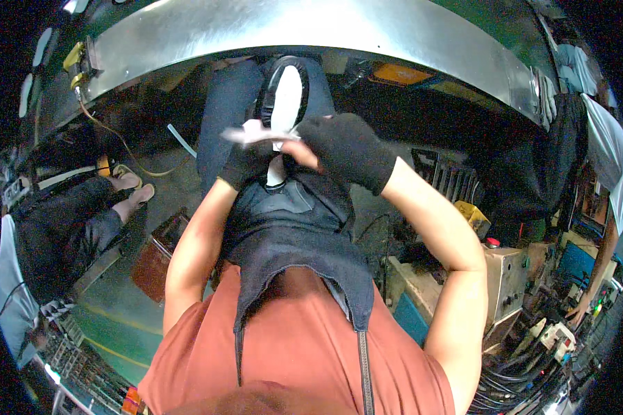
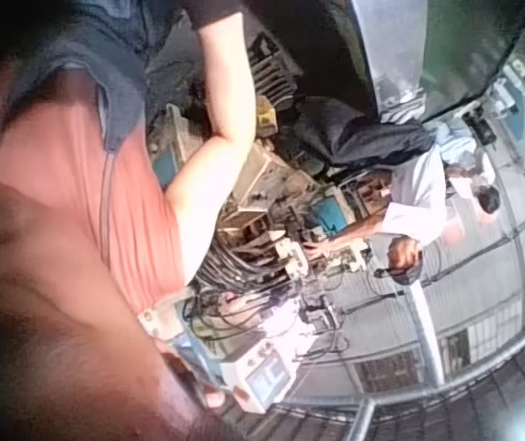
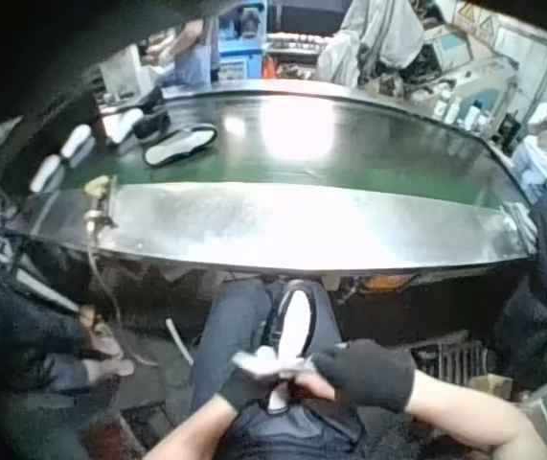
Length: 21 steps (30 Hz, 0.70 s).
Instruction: The person sits on the floor and uses a curved metal tool to scrape and trim the white soles of black shoes. They repeatedly pick up shoes from a nearby table, place them on their lap, and work on the soles before returning them to the table.
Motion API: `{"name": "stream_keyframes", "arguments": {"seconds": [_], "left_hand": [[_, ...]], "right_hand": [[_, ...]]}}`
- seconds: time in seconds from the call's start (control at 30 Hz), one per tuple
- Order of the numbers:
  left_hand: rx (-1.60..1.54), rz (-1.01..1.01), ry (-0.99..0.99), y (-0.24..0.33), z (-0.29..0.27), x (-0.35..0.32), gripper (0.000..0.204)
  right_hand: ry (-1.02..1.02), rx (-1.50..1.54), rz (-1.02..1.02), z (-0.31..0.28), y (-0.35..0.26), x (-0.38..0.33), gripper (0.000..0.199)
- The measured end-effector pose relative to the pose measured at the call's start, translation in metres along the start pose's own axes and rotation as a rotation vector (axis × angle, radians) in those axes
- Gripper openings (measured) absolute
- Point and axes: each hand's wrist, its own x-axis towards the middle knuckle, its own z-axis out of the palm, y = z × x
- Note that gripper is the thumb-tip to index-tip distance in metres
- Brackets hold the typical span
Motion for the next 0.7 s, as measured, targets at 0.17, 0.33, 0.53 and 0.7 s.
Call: {"name": "stream_keyframes", "arguments": {"seconds": [0.17,0.33,0.53,0.7], "left_hand": [[-0.109,0.149,0.026,0.034,-0.005,0.000,0.069],[-0.032,0.172,0.105,0.044,-0.019,-0.010,0.083],[-0.274,-0.087,0.067,0.045,-0.025,-0.020,0.081],[-0.796,-0.060,0.183,0.048,-0.047,0.025,0.041]], "right_hand": [[-0.118,-0.049,0.158,0.023,0.023,-0.007,0.039],[0.062,0.350,0.444,0.054,0.026,-0.027,0.042],[0.552,1.192,1.091,0.132,-0.022,-0.049,0.060],[0.536,1.159,1.135,0.118,-0.036,-0.063,0.062]]}}
